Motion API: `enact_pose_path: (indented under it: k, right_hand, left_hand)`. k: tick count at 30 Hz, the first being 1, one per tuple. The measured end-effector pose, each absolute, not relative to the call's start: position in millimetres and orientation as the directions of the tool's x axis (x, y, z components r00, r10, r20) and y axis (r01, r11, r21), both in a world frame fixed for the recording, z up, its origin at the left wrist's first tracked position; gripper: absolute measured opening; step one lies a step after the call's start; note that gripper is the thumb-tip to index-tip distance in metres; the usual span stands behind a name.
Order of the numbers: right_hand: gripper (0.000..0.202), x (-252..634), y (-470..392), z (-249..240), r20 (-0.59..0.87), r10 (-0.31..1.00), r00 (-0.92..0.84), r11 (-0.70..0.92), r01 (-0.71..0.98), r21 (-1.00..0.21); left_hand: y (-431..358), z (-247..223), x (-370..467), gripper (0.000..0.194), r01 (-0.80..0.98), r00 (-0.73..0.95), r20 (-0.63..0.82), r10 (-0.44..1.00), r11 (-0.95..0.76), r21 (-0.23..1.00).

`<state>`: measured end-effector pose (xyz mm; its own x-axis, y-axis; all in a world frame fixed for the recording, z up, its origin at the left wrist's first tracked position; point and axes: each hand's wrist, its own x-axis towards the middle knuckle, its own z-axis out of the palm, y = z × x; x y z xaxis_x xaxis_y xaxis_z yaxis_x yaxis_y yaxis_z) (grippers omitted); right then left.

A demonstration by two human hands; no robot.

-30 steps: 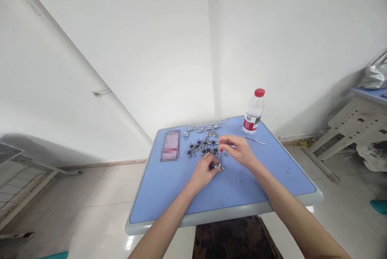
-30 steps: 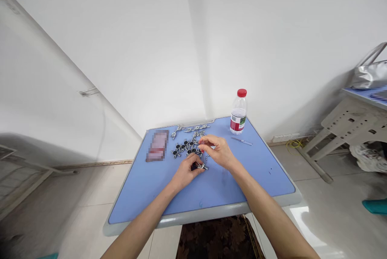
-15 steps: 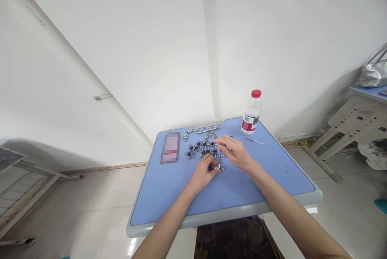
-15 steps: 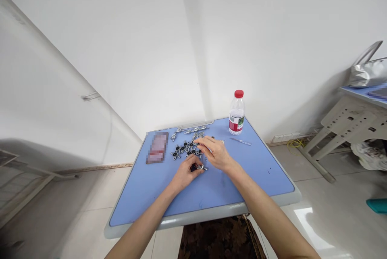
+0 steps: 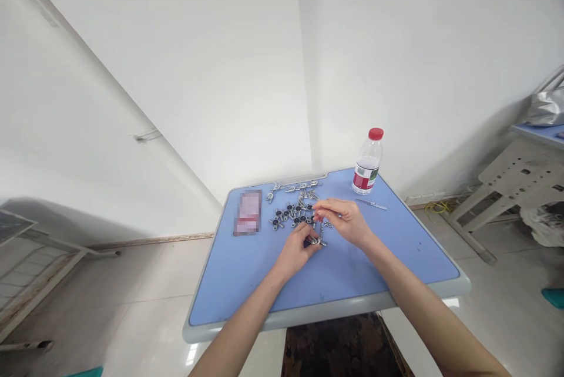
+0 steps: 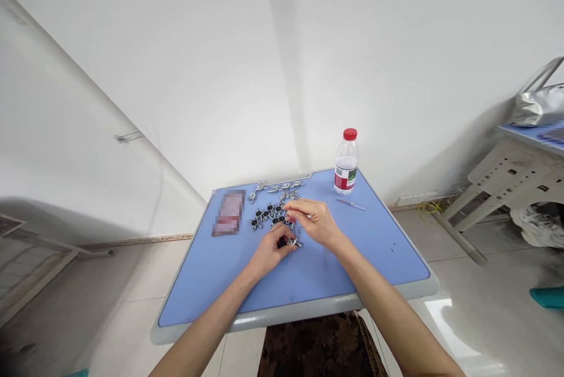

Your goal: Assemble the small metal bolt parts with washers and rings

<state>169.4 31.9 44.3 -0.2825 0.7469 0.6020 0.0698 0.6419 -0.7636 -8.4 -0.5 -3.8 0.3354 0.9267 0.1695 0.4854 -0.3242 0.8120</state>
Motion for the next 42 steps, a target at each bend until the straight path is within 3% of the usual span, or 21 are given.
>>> enact_pose_path:
  k: [10, 21, 32, 42]
  right_hand:
    - [0.018, 164, 30, 46, 0.601, 0.779, -0.182, 0.627, 0.195, -0.754]
    - [0.018, 171, 34, 42, 0.558, 0.829, -0.025, 0.557, 0.114, -0.822]
    - [0.018, 170, 34, 34, 0.584, 0.797, -0.156, 0.604, 0.199, -0.772]
    - [0.027, 173, 27, 46, 0.6, 0.714, -0.36, 0.663, 0.076, -0.744]
  left_hand:
    - [-2, -3, -9, 0.007, 0.515, 0.319, 0.174, 0.932, -0.324, 0.794]
    - [-1, -3, -11, 0.01, 0.511, 0.374, 0.191, 0.908, -0.373, 0.774]
    - [-2, 0, -9, 0.013, 0.511, 0.366, 0.188, 0.912, -0.365, 0.778]
    - [-1, -3, -11, 0.009, 0.488, 0.377, 0.173, 0.91, -0.354, 0.798]
